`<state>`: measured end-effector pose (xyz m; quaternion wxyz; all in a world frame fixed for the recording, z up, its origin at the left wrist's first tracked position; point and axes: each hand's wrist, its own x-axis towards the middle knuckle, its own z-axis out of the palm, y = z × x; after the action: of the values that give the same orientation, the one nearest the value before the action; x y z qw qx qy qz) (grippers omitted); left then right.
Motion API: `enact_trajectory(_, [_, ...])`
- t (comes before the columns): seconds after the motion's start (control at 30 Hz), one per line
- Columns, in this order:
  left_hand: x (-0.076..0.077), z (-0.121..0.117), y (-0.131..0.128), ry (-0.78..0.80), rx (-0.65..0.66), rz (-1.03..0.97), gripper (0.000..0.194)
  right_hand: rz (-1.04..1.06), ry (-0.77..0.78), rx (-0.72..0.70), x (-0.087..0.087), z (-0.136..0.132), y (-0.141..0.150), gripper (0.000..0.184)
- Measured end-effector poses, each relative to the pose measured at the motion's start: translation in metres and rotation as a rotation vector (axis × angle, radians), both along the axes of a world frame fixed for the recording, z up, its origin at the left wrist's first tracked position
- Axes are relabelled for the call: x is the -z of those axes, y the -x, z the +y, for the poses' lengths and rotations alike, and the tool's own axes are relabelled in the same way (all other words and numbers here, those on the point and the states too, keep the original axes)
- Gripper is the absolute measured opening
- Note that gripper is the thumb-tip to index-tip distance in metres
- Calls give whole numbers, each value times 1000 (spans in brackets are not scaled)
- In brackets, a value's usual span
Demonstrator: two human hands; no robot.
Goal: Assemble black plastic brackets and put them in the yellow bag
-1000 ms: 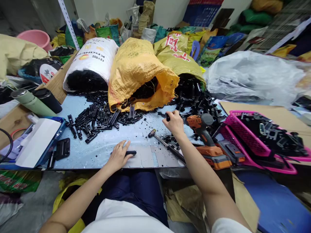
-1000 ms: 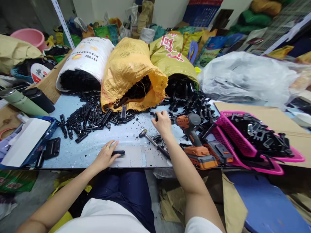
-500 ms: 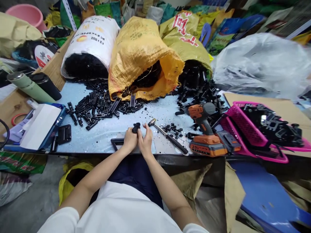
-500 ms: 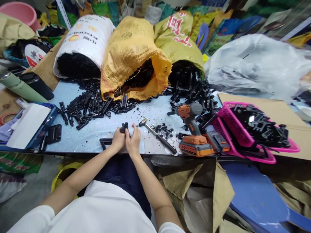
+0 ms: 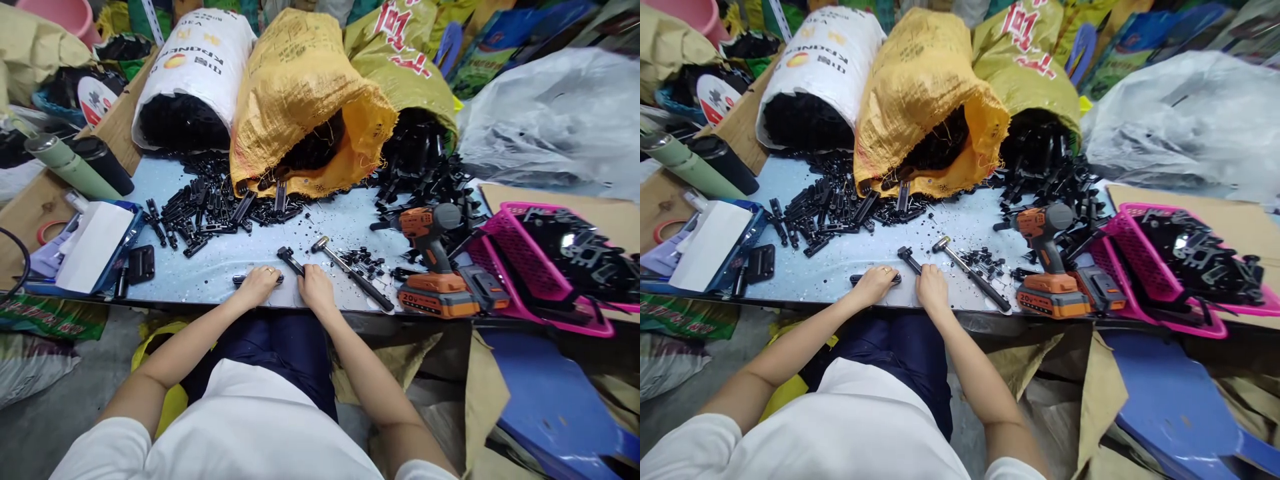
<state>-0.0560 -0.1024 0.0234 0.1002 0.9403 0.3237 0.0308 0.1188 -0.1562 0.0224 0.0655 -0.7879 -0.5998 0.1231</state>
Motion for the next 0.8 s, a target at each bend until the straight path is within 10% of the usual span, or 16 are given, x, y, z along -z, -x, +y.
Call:
enact_trajectory(0.17, [-3,3,0,54,1,-7,24,301,79,-309,-25,-15,-50,39])
enact_trajectory(0.33, [-10,8,3,156,29,-20,28,17,137,-741,-31,-30,-52,34])
enact_trajectory(0.57, [-15,2,8,158,50,-96,71,-225,-7,-667,-24,-31,-26,37])
enact_trajectory(0.8, [-4,0,21,88,82,-251,42,-330,-177,-653,-56,-36,-13,31])
